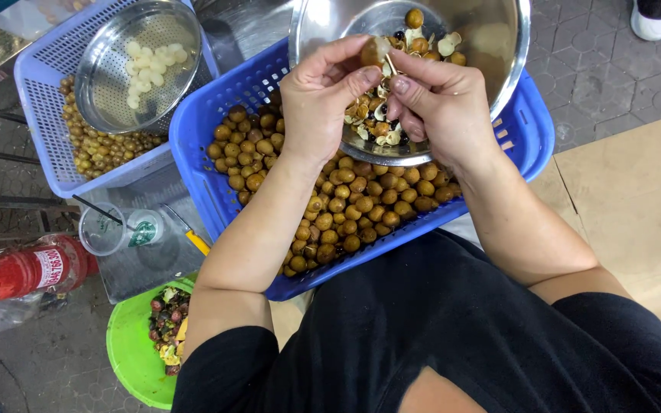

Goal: Peeling longan fruits by hand and separating the shells and pits from the flesh.

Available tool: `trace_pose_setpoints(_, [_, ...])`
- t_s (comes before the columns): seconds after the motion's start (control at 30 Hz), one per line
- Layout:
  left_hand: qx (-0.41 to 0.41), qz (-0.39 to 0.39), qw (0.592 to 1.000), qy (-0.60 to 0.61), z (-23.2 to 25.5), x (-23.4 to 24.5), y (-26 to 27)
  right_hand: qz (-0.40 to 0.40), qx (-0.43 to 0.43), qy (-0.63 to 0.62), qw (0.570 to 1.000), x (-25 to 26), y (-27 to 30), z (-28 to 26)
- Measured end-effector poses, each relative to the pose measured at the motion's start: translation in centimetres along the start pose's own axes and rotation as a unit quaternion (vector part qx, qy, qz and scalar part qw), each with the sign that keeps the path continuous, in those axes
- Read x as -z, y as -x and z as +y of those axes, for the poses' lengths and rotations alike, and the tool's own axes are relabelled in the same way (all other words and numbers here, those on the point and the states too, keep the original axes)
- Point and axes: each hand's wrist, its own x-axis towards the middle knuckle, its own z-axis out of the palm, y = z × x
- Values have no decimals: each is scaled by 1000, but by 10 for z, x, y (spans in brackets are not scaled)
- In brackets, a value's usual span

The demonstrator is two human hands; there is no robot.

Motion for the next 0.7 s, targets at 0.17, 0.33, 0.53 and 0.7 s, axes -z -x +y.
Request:
trace_pose_setpoints(0.17, [-8,-3,1000,-7,6,0,0,10,81,78,994,2,1,10])
trace_pose_setpoints(0.33, [53,-25,996,-64,14,8,-4,-25,329,474,817,12,5,-10])
trace_pose_setpoints(0.53, [181,-21,977,-110,4,18,-5,-68,354,551,753,0,8,-25])
trace_pose_setpoints(0.7, [76,-71,993,-56,3,13,-8,-26,371,580,724,-8,10,-26])
